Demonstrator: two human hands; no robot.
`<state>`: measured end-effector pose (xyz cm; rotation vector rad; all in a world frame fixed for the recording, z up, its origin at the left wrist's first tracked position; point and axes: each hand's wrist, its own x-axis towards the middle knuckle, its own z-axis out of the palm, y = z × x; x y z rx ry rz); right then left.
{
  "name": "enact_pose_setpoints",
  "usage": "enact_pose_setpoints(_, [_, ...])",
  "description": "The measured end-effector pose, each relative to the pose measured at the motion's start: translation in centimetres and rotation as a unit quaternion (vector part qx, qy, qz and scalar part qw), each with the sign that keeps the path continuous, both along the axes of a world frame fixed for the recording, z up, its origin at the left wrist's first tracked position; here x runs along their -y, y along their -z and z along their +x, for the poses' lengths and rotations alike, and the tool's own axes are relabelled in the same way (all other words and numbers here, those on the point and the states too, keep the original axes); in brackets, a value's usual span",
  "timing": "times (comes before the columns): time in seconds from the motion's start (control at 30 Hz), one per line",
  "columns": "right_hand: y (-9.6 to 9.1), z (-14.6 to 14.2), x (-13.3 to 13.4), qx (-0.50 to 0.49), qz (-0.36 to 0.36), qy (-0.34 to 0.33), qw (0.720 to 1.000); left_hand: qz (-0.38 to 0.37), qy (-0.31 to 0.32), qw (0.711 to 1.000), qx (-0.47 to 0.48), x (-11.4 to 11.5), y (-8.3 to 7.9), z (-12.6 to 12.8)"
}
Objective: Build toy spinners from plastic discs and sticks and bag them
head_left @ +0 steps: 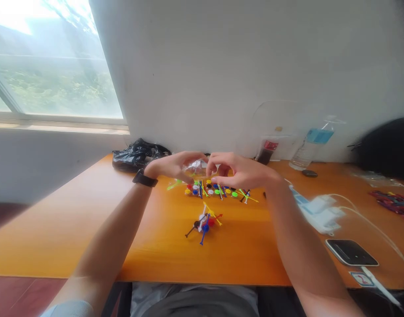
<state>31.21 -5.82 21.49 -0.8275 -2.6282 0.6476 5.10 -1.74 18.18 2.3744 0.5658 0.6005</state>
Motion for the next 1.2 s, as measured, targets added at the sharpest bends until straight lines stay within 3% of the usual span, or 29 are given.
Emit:
enact_pose_setpoints(0.1, [-0.2,0.5,0.2,-0.025,-0.016,0.019,0.999,-0.032,-0.011,0.999,0.009,0.0,0.1,-0.3])
enact_pose_setpoints(0.23, [-0.4,0.3,0.7,-0.057,0.017,0.055,0.997,-0.084,-0.032,0.996,0.023,-0.2,0.3,-0.8])
enact_pose_setpoints(0.43, [-0.3,-0.3,0.5,-0.051,0.056,0.054,0.996,-0.133,-0.033,0.990,0.031,-0.7,0.9,-1.4])
enact_pose_setpoints(0.73, [-0.1,0.7,-0.3,-0.078,0.005,0.039,0.996,-0.104,-0.078,0.991,-0.014,-1.9,1.3,-2.8])
enact_pose_setpoints(0.83, [1.6,-0.7,-1.3,0.018,-0.056,-0.044,0.997,-0.123,-0.090,0.988,-0.014,-2.6,1.9,-3.4])
enact_pose_setpoints(0.97, [6.0,-4.9,-2.4,0.195,-0.100,-0.159,0.963,-0.128,-0.083,0.988,-0.011,-2.8,2.2,-3.6])
enact_pose_setpoints(1.07, [9.1,-7.8,-2.3,0.273,-0.117,-0.166,0.940,-0.111,-0.085,0.990,-0.016,-2.5,1.8,-3.5])
enact_pose_setpoints(1.2, [11.4,-9.4,-1.8,0.336,-0.159,-0.144,0.917,-0.096,-0.089,0.991,-0.023,-2.1,1.3,-3.3])
